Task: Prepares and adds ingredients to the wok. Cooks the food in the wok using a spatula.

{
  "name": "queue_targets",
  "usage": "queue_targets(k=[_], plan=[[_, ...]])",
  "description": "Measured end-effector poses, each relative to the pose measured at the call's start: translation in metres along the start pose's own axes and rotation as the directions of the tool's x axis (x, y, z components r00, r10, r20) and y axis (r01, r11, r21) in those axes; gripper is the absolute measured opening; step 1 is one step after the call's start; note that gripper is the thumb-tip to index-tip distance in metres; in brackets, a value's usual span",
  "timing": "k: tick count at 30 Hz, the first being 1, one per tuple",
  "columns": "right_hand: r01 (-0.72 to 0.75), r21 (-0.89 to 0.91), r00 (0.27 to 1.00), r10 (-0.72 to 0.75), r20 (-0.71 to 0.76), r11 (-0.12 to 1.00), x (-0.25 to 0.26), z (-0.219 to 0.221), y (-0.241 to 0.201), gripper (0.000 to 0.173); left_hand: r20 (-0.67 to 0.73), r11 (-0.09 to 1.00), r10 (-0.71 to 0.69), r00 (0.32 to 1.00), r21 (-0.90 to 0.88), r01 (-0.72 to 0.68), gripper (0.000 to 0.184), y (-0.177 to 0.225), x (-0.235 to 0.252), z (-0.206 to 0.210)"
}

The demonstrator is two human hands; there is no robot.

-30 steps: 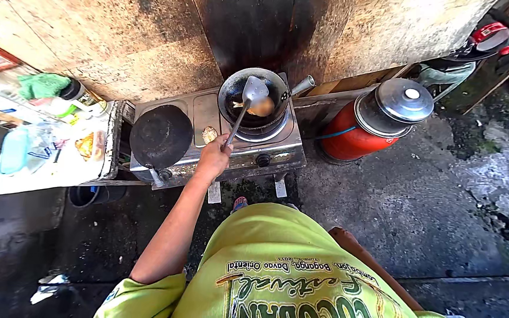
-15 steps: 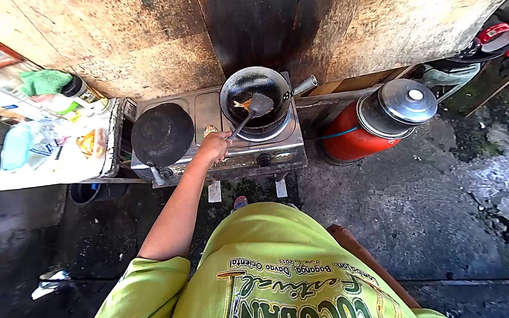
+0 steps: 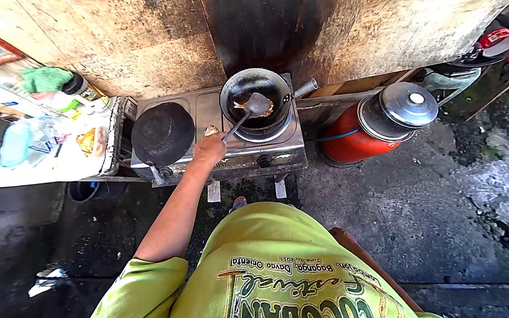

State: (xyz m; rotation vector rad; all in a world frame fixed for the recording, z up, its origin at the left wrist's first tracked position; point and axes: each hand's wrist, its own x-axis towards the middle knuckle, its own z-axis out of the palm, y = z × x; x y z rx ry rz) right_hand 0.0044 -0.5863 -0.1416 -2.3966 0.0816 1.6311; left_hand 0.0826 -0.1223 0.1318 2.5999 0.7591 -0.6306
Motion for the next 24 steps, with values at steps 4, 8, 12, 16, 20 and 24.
queue_targets(k=[4, 8, 12, 16, 20, 24], plan=[[0.011, -0.014, 1.000, -0.011, 0.002, 1.000, -0.002, -0.007, -0.007, 0.045, -0.059, 0.996, 0.012, 0.998, -0.090, -0.017, 0.040, -0.004, -0.006, -0.003], [0.020, -0.027, 1.000, -0.020, -0.008, 0.999, 0.003, -0.012, -0.010, 0.043, -0.096, 0.993, -0.014, 0.995, -0.116, 0.003, 0.040, -0.010, -0.014, -0.008], [0.019, -0.035, 1.000, -0.019, -0.006, 0.999, 0.003, -0.014, -0.014, 0.044, -0.093, 0.997, -0.005, 0.996, -0.072, -0.002, 0.040, -0.008, -0.021, -0.010], [0.029, -0.070, 1.000, -0.030, -0.005, 0.997, 0.006, -0.013, -0.014, 0.044, -0.031, 1.000, 0.001, 1.000, -0.007, -0.001, 0.040, -0.003, -0.019, -0.008], [0.027, -0.060, 1.000, -0.026, 0.004, 0.998, 0.005, -0.012, -0.015, 0.045, 0.011, 1.000, 0.001, 1.000, 0.000, -0.001, 0.041, -0.003, -0.012, -0.011], [0.028, -0.068, 1.000, -0.027, 0.011, 0.997, 0.005, -0.012, -0.018, 0.045, 0.019, 1.000, 0.027, 0.999, -0.002, -0.027, 0.041, -0.008, -0.006, -0.011]])
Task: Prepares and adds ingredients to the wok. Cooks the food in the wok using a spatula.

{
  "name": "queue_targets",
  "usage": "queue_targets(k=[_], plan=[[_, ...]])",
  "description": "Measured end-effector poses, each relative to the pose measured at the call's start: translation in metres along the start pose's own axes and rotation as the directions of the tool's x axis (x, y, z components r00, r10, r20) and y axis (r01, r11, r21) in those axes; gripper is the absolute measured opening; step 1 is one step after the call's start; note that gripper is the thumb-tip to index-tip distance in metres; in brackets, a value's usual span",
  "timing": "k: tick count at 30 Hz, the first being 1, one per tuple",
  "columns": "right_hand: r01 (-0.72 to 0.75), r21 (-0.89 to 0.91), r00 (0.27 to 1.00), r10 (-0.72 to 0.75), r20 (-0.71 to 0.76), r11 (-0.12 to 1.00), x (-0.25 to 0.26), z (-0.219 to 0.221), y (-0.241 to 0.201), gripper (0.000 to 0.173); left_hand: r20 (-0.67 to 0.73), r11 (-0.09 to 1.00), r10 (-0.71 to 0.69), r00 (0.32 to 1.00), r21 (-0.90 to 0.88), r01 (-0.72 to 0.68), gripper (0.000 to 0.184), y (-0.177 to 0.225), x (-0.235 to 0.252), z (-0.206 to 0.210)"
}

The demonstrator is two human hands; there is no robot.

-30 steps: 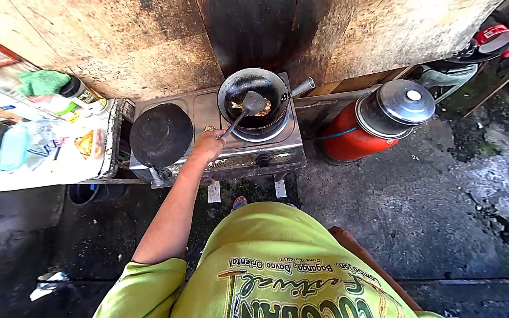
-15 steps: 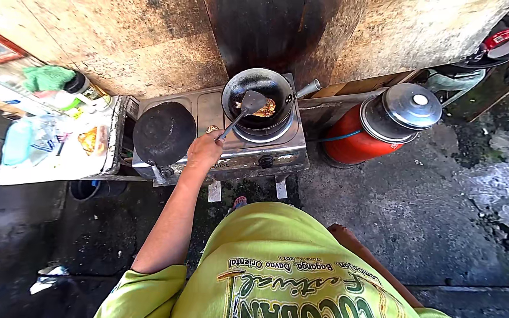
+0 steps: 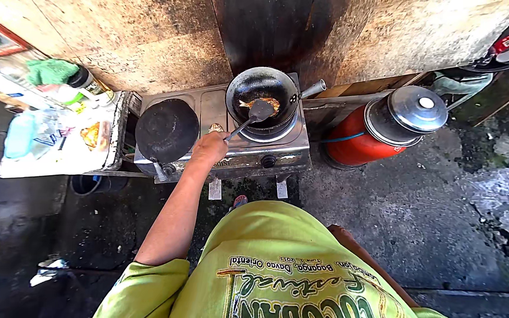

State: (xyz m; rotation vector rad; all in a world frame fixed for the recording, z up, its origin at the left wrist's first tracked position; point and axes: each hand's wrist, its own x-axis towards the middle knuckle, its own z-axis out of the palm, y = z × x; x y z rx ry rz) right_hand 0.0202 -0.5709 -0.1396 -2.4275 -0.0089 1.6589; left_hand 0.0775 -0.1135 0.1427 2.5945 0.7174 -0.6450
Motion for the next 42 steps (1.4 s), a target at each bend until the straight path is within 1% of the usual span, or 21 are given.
queue_targets(k=[5, 13, 18, 24, 31, 37, 42], plan=[[0.007, 0.021, 1.000, -0.007, -0.005, 1.000, -0.001, -0.002, -0.003, 0.043, 0.005, 1.000, 0.003, 1.000, -0.019, -0.003, 0.041, -0.002, 0.002, 0.002], [0.006, -0.017, 1.000, -0.006, -0.007, 1.000, 0.004, -0.005, 0.001, 0.044, 0.014, 1.000, -0.002, 1.000, -0.011, 0.003, 0.041, 0.000, 0.002, 0.002], [0.014, -0.051, 1.000, -0.014, 0.004, 0.999, 0.006, 0.001, 0.002, 0.045, 0.009, 1.000, -0.002, 1.000, -0.012, 0.002, 0.041, 0.002, 0.000, 0.003], [0.030, -0.025, 0.999, -0.030, 0.011, 0.999, 0.000, 0.003, 0.005, 0.044, 0.008, 0.999, 0.006, 1.000, -0.040, -0.006, 0.041, 0.001, 0.001, 0.004], [0.010, -0.022, 1.000, -0.009, 0.014, 1.000, -0.001, 0.000, 0.011, 0.044, 0.009, 0.999, -0.001, 1.000, -0.042, 0.001, 0.040, 0.002, 0.001, 0.004], [0.007, -0.014, 1.000, -0.007, 0.013, 1.000, -0.005, -0.002, 0.004, 0.044, 0.002, 0.999, 0.006, 1.000, -0.034, -0.006, 0.041, 0.003, 0.000, 0.005], [0.017, -0.046, 1.000, -0.016, 0.009, 0.999, -0.001, 0.001, 0.004, 0.045, 0.011, 0.999, -0.001, 1.000, -0.032, 0.001, 0.041, 0.004, -0.001, 0.005]])
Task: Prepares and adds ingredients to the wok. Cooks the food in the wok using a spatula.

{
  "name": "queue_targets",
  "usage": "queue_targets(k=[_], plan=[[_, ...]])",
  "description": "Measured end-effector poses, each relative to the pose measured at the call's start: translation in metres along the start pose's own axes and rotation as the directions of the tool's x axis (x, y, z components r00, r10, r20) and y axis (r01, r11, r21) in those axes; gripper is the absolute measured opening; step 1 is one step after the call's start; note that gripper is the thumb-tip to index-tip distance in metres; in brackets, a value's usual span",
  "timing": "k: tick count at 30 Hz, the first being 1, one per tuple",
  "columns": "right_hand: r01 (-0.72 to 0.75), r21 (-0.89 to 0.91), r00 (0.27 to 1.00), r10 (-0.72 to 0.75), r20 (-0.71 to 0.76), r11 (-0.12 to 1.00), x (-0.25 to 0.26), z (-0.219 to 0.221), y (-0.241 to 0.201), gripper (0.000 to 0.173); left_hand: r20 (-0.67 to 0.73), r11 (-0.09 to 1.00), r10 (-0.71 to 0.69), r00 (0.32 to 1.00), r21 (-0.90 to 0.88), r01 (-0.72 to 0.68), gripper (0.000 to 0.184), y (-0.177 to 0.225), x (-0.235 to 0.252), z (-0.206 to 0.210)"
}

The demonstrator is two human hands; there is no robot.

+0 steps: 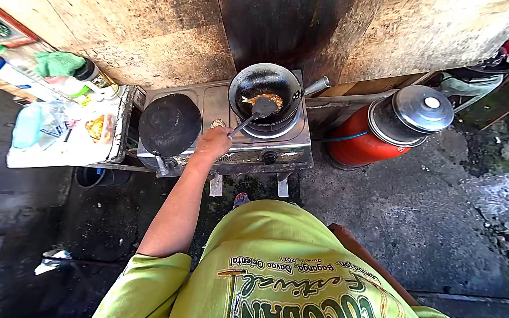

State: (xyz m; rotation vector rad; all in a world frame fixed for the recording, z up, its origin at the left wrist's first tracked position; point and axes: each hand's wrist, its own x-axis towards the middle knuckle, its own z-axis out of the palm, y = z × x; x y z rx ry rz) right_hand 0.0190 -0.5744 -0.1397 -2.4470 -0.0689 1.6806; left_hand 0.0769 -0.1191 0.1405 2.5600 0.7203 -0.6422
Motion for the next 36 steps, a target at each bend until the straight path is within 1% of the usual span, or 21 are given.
queue_targets(k=[9, 20, 26, 36], plan=[[-0.007, 0.014, 1.000, 0.007, -0.005, 1.000, -0.0024, 0.0057, -0.0021, 0.045, -0.003, 1.000, 0.023, 1.000, 0.011, -0.023, 0.041, -0.0023, 0.0017, 0.0014], [-0.005, 0.025, 1.000, 0.006, -0.020, 1.000, 0.0017, 0.0087, 0.0029, 0.043, -0.007, 1.000, 0.018, 1.000, 0.004, -0.018, 0.041, -0.0008, 0.0000, 0.0025], [-0.008, 0.021, 1.000, 0.008, 0.002, 1.000, -0.0042, 0.0086, 0.0049, 0.046, -0.006, 1.000, 0.014, 1.000, 0.004, -0.014, 0.041, -0.0002, -0.0012, 0.0026], [-0.001, 0.014, 1.000, 0.001, -0.004, 1.000, -0.0018, 0.0087, 0.0068, 0.045, -0.011, 1.000, 0.021, 1.000, 0.007, -0.021, 0.040, -0.0009, -0.0007, 0.0046]])
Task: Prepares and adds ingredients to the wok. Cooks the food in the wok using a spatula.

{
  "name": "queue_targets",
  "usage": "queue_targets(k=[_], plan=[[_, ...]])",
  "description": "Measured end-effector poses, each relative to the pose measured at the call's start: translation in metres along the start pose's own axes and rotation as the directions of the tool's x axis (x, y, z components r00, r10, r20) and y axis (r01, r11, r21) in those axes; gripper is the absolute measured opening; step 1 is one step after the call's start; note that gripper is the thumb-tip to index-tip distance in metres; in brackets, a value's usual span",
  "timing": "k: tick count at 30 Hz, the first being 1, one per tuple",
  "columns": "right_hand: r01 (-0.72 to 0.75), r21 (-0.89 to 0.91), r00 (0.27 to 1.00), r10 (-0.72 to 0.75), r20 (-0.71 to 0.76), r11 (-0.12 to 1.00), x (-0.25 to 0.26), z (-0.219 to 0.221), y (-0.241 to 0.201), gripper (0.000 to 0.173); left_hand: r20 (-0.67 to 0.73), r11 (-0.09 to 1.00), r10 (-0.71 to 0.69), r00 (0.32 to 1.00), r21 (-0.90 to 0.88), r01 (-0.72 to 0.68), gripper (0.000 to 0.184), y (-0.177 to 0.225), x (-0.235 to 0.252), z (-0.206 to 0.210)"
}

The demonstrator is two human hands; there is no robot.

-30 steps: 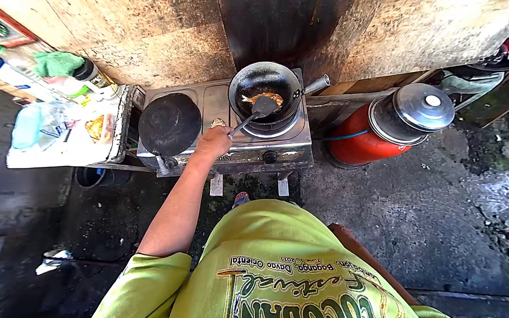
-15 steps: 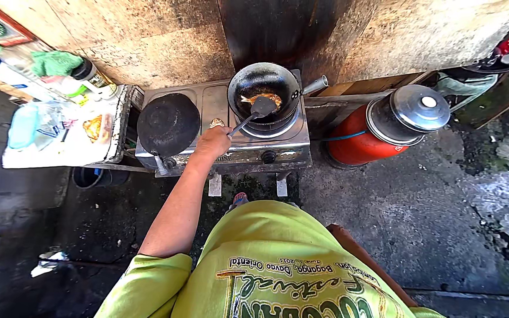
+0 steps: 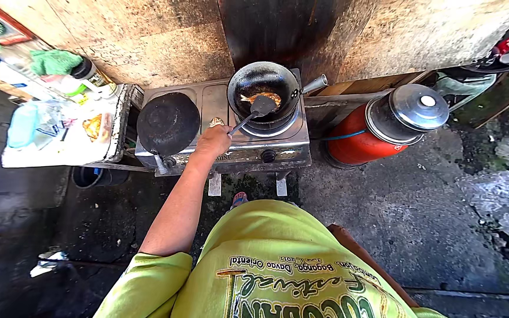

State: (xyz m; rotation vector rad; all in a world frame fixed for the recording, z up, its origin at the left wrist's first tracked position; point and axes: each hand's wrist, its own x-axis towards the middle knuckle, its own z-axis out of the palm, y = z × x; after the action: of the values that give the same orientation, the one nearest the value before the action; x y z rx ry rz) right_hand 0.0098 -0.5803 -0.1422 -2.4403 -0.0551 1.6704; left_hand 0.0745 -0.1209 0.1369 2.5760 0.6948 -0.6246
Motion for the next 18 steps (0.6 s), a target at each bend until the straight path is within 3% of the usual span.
queue_targets(k=[18], plan=[[-0.003, 0.003, 1.000, 0.003, -0.007, 1.000, -0.0039, -0.0026, -0.0028, 0.044, 0.006, 1.000, -0.007, 1.000, 0.007, 0.007, 0.040, 0.0002, 0.0010, -0.0013]])
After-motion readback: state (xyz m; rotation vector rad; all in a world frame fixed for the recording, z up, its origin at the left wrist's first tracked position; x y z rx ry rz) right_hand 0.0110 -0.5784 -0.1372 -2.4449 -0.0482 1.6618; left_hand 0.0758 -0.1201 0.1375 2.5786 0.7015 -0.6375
